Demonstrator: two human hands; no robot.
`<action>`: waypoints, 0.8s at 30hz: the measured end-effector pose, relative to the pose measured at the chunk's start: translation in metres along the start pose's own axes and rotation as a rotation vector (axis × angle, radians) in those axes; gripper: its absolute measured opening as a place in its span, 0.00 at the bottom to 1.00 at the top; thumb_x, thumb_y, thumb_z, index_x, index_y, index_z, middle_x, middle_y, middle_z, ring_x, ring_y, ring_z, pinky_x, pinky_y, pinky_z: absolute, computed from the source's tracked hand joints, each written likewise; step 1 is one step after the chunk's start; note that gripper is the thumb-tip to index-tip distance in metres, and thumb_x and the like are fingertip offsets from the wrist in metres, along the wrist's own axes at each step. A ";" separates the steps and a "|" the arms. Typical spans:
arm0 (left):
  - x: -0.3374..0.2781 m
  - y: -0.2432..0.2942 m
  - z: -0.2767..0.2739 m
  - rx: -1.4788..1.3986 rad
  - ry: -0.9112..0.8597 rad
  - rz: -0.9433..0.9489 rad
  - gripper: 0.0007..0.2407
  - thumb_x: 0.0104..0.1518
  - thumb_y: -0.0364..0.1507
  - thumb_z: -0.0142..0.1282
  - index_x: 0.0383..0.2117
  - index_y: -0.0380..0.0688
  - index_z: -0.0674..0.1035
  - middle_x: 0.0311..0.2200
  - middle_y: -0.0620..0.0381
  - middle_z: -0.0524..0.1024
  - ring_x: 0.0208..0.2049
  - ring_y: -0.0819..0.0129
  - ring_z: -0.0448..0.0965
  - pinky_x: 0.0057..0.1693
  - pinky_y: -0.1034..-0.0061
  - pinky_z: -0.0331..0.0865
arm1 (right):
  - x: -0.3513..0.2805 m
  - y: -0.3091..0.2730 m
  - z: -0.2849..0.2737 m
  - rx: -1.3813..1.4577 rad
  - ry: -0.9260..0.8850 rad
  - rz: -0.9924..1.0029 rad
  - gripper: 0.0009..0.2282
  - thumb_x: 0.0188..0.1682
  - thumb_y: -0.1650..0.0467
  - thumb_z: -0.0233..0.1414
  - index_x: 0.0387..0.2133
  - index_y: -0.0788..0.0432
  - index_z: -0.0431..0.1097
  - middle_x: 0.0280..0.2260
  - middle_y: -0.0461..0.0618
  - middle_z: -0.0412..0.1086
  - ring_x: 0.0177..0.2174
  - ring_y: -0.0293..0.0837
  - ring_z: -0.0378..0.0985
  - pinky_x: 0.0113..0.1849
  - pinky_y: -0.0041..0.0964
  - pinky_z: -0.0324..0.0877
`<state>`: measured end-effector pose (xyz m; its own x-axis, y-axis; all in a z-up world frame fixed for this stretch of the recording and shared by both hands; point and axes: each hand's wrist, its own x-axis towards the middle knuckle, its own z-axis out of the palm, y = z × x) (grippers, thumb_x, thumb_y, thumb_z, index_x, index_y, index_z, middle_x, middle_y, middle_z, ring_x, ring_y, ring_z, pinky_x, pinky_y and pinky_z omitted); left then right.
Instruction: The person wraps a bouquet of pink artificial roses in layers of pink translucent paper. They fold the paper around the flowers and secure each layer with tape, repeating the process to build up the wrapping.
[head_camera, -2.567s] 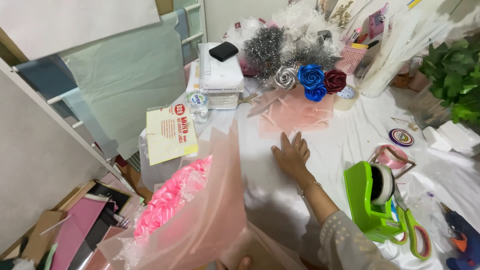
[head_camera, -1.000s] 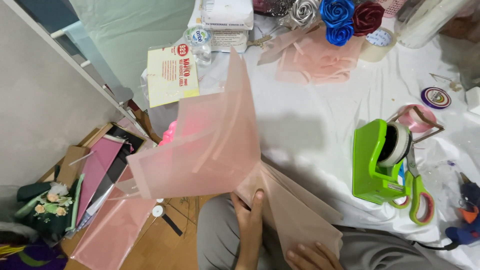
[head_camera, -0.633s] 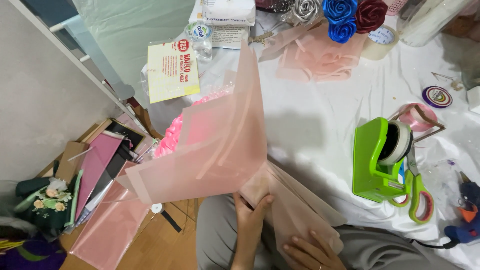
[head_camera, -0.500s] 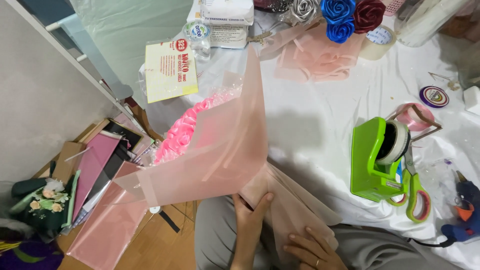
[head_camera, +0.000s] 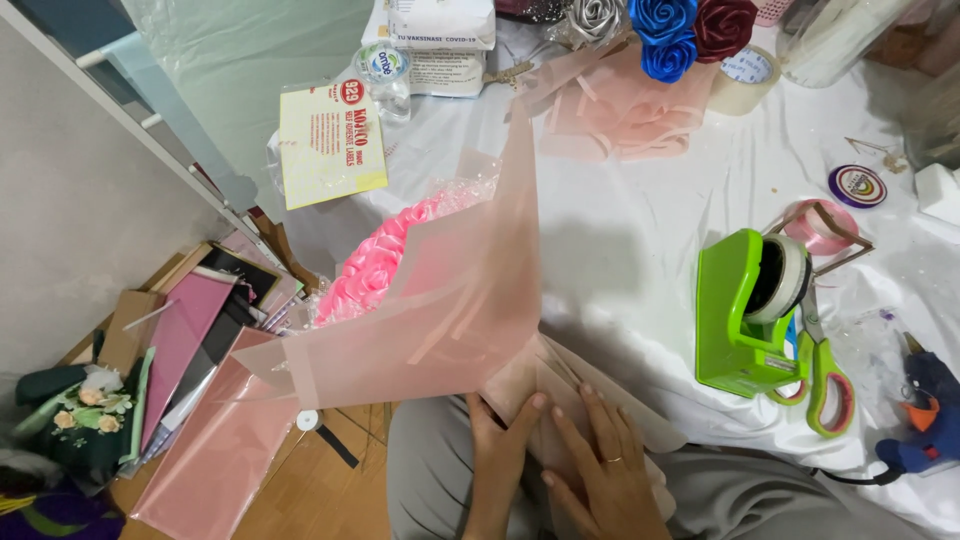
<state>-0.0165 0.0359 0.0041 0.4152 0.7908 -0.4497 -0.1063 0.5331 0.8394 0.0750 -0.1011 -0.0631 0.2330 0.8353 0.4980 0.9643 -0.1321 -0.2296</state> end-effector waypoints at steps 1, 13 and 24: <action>0.003 -0.003 -0.002 -0.002 0.002 -0.002 0.37 0.44 0.33 0.67 0.66 0.52 0.63 0.62 0.59 0.72 0.63 0.67 0.72 0.66 0.72 0.64 | 0.002 0.002 -0.002 0.001 -0.003 -0.002 0.30 0.50 0.57 0.53 0.66 0.50 0.56 0.70 0.62 0.47 0.66 0.58 0.56 0.63 0.54 0.53; 0.006 -0.007 -0.004 0.052 -0.008 0.083 0.39 0.44 0.35 0.66 0.67 0.51 0.60 0.65 0.58 0.68 0.66 0.67 0.67 0.68 0.71 0.59 | 0.010 0.016 -0.006 -0.061 -0.116 -0.179 0.30 0.52 0.54 0.50 0.67 0.48 0.56 0.71 0.55 0.48 0.69 0.59 0.50 0.65 0.58 0.47; 0.015 -0.023 -0.010 -0.014 -0.056 0.105 0.39 0.44 0.39 0.65 0.66 0.51 0.61 0.62 0.55 0.72 0.62 0.64 0.74 0.64 0.70 0.67 | 0.020 0.010 -0.007 -0.074 -0.096 -0.190 0.30 0.53 0.55 0.51 0.67 0.49 0.55 0.70 0.55 0.49 0.68 0.61 0.51 0.66 0.59 0.49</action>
<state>-0.0170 0.0389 -0.0254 0.4507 0.8247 -0.3417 -0.1640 0.4528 0.8764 0.0907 -0.0899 -0.0494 0.0366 0.8955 0.4435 0.9971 -0.0031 -0.0760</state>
